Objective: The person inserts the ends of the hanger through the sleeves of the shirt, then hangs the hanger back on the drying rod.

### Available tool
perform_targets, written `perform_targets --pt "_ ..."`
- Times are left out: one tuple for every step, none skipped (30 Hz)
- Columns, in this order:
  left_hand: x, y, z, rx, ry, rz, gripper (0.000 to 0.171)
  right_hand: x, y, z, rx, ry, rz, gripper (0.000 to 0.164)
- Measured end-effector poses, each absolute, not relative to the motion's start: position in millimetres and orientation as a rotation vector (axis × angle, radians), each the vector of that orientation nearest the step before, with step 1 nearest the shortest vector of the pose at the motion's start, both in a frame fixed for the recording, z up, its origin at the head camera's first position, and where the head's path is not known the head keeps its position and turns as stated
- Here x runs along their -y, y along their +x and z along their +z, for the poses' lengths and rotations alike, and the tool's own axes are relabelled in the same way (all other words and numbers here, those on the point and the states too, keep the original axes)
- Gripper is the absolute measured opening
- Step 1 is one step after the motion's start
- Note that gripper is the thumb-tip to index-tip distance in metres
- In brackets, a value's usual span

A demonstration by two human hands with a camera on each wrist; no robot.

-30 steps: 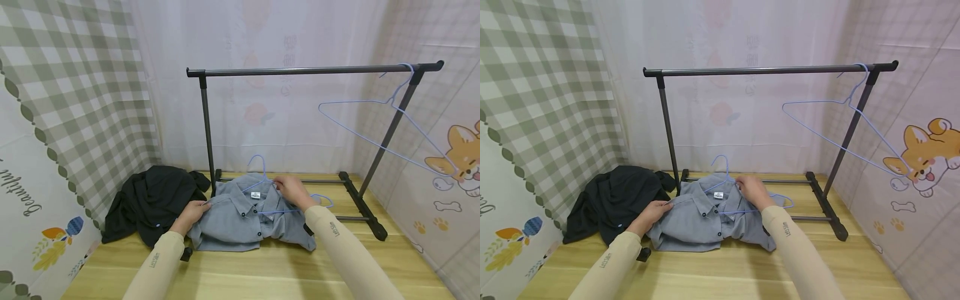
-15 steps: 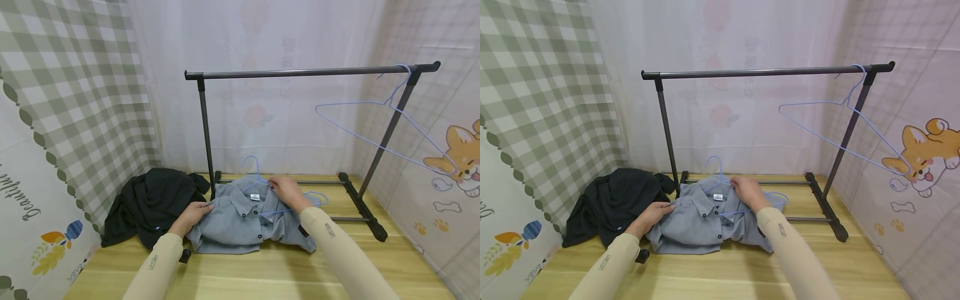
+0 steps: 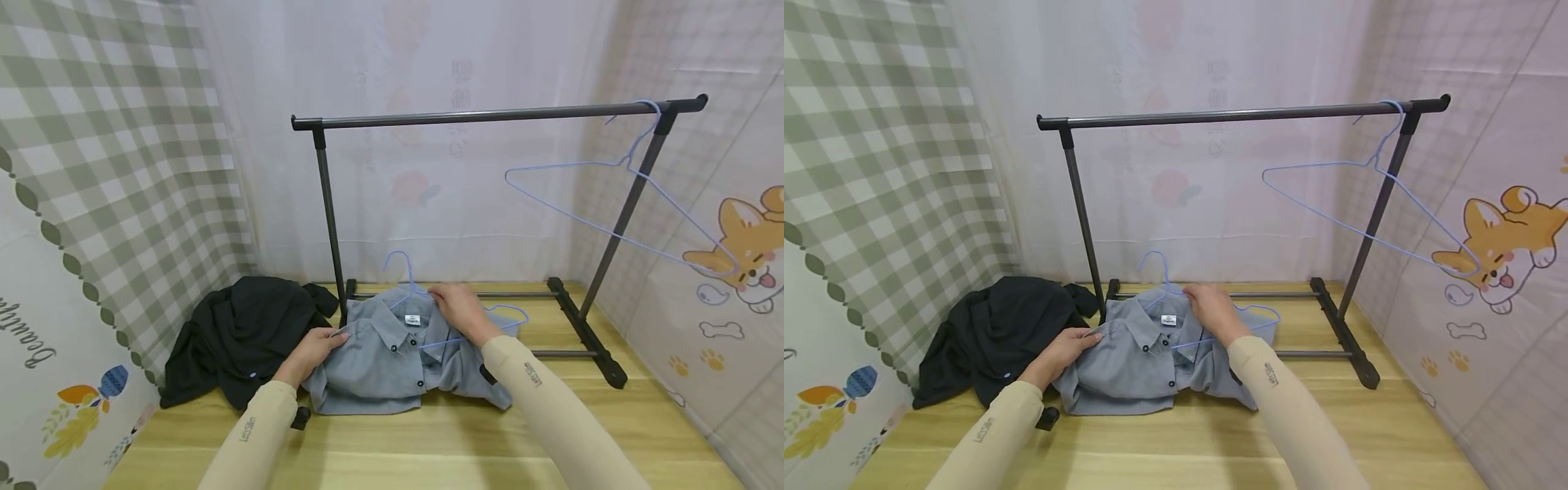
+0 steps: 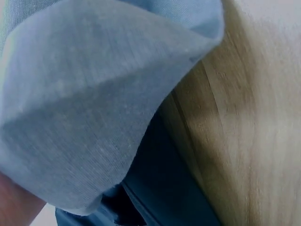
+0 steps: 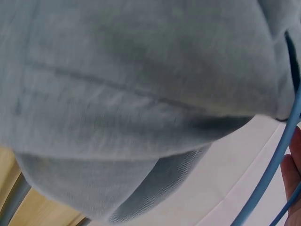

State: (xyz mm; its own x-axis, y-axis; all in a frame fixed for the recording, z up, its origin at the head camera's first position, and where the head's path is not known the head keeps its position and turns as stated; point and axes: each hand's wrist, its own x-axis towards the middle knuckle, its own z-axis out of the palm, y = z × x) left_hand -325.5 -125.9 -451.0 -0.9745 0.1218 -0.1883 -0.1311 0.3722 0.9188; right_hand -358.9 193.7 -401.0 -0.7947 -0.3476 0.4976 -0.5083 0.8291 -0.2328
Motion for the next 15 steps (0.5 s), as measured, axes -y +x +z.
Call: perform_targets --pt "125.9 -325.8 -450.6 -2.401 0.002 1.645 0.025 -191.3 -359.2 -400.5 2.560 0.647 0.490 0.017" --pt "125.6 -326.1 -450.3 -2.395 0.014 1.646 0.025 -188.9 -359.5 -400.4 2.555 0.659 0.485 0.016" --pt "125.2 -326.3 -450.0 -2.391 0.024 1.646 0.026 -186.6 -359.3 -400.3 2.554 0.671 0.480 0.016" --pt "124.8 -326.4 -449.9 -2.387 0.029 1.647 0.027 -184.5 -359.0 -400.4 2.558 0.681 0.472 0.016" --pt "124.1 -326.6 -450.4 -2.381 0.034 1.647 0.030 -182.6 -359.0 -400.6 2.561 0.691 0.459 0.016" --pt "123.5 -326.7 -450.7 -2.375 0.038 1.645 0.033 -181.1 -358.8 -400.8 2.565 0.694 0.448 0.016" --pt "123.5 -326.4 -451.6 -2.371 0.040 1.644 0.034 -179.8 -358.3 -401.6 2.581 0.685 0.445 0.017" --pt "123.6 -326.1 -452.2 -2.367 0.034 1.650 0.034 -178.8 -358.0 -402.1 2.592 0.668 0.447 0.017" --pt "123.8 -325.9 -452.9 -2.371 0.033 1.654 0.033 -178.2 -358.1 -402.7 2.599 0.648 0.439 0.018" --pt "124.1 -325.7 -453.2 -2.375 0.031 1.659 0.030 -177.7 -358.2 -402.6 2.603 0.628 0.441 0.018" --pt "124.6 -325.7 -453.1 -2.384 0.033 1.665 0.026 -177.4 -358.5 -402.4 2.604 0.606 0.442 0.018" --pt "125.1 -326.0 -452.6 -2.388 0.036 1.671 0.023 -177.3 -359.0 -402.3 2.607 0.584 0.445 0.018" --pt "125.6 -326.4 -452.3 -2.398 0.040 1.673 0.021 -177.0 -359.5 -402.1 2.606 0.573 0.448 0.018" --pt "126.0 -326.7 -451.8 -2.403 0.040 1.674 0.020 -176.7 -360.0 -401.9 2.601 0.572 0.456 0.018" --pt "126.6 -327.1 -451.6 -2.414 0.044 1.671 0.020 -176.1 -360.8 -401.9 2.600 0.579 0.462 0.018"
